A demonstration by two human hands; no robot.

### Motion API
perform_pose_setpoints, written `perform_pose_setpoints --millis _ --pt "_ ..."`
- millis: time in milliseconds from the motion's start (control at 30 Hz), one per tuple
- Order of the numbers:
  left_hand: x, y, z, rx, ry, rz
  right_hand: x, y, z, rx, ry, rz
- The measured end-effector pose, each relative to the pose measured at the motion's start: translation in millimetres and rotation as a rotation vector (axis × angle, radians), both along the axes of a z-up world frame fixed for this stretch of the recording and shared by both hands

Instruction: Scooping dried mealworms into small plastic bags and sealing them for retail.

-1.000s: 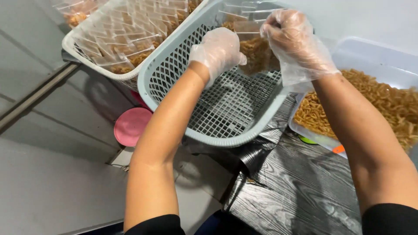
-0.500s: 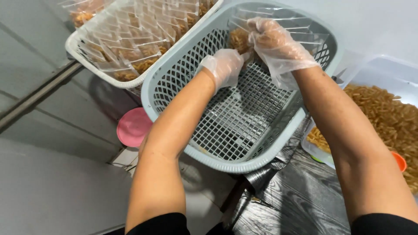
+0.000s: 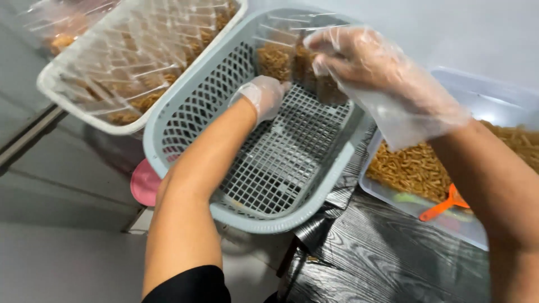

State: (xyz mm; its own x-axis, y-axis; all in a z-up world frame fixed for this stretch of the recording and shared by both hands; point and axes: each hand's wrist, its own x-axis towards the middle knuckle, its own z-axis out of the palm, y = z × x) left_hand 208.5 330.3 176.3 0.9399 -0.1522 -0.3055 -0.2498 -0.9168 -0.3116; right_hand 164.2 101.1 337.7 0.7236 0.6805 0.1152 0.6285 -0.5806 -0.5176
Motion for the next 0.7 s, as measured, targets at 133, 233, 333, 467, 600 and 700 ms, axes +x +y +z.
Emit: perform_pose_setpoints --millis 133,233,333,467,600,700 --pt "-4 -11 16 0.027 0.129 0.127 -37 -51 16 -0.100 -0.106 0.084" --pt "-17 -11 23 0.027 0.073 0.125 -60 -86 24 -0.220 -0.004 -0.090" --pt "-5 25 -11 -0.119 -0.120 -0.055 -62 -144 4 -0.035 -0.123 0.026" --pt "-31 10 26 -0.122 -0.117 -0.095 -96 -214 0 -0.005 -0.095 -0.140" --pt "-86 -51 110 -0.128 -0.015 0.073 -130 -306 -37 0.156 -0.234 -0.152" --pt "-104 -52 124 -0.036 -0.099 0.001 -167 -377 -81 0.236 -0.077 -0.405"
